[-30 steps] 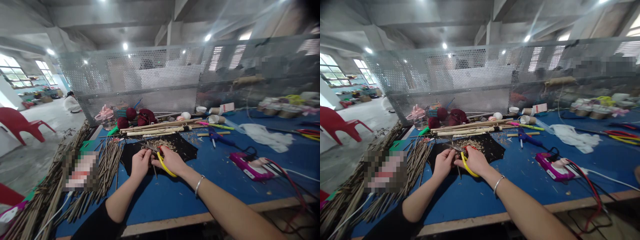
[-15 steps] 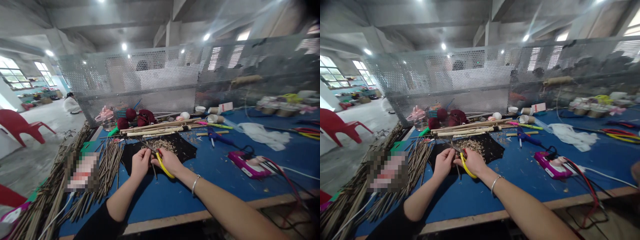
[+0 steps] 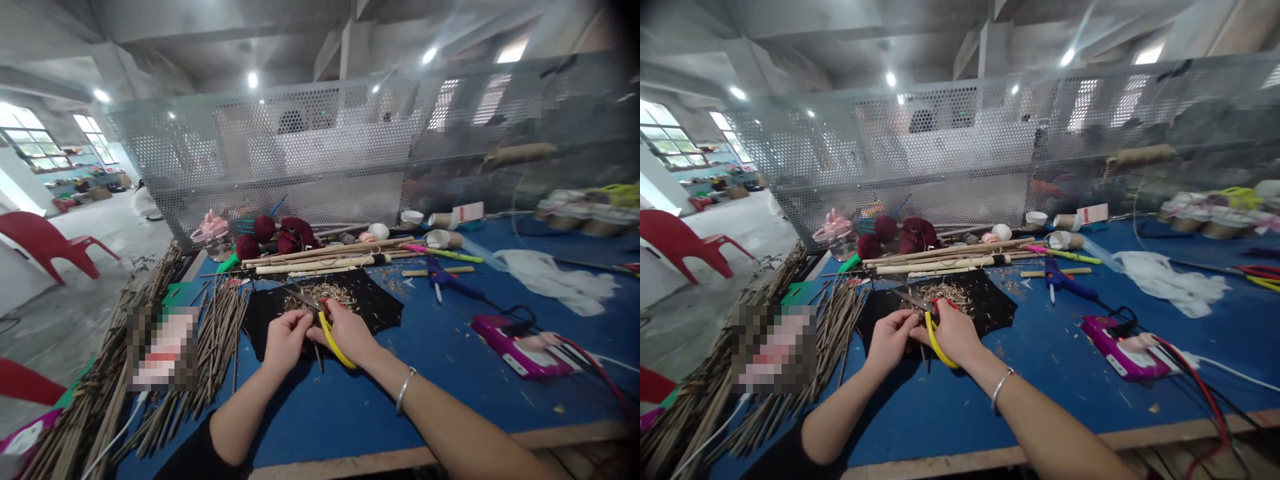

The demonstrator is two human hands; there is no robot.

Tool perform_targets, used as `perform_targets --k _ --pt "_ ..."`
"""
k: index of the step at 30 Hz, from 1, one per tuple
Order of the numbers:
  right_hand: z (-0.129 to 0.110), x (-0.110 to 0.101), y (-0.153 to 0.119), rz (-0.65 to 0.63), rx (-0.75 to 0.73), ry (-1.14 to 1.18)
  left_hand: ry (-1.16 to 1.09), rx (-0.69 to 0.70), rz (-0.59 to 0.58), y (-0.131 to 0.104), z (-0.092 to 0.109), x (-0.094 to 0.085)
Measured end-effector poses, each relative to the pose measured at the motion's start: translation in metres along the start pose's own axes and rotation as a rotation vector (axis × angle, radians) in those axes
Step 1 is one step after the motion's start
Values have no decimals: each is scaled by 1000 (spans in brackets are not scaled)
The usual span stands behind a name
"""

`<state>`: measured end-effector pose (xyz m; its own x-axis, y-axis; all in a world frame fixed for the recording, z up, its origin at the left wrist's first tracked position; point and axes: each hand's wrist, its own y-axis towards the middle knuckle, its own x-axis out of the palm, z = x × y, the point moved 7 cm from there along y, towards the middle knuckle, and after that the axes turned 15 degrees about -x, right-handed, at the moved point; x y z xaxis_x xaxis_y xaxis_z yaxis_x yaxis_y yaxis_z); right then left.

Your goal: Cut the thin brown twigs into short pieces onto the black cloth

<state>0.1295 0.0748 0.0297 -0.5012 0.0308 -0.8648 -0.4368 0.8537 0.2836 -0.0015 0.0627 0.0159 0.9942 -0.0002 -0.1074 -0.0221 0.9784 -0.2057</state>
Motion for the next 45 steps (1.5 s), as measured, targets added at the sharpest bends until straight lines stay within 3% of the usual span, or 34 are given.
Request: perform_targets --k 12,20,28,35,45 --pt "10 4 2 -79 76 42 -5 -42 -29 3 -5 3" --pt "8 -2 -1 -139 17 9 -50 -29 -54 5 -4 2" --pt "-4 -4 1 -24 -31 39 -11 33 -75 0 2 4" --pt "-8 -4 0 -76 -23 25 37 89 -29 -5 8 2" --pt "-8 -7 3 -25 -125 -8 19 108 -33 -7 10 3"
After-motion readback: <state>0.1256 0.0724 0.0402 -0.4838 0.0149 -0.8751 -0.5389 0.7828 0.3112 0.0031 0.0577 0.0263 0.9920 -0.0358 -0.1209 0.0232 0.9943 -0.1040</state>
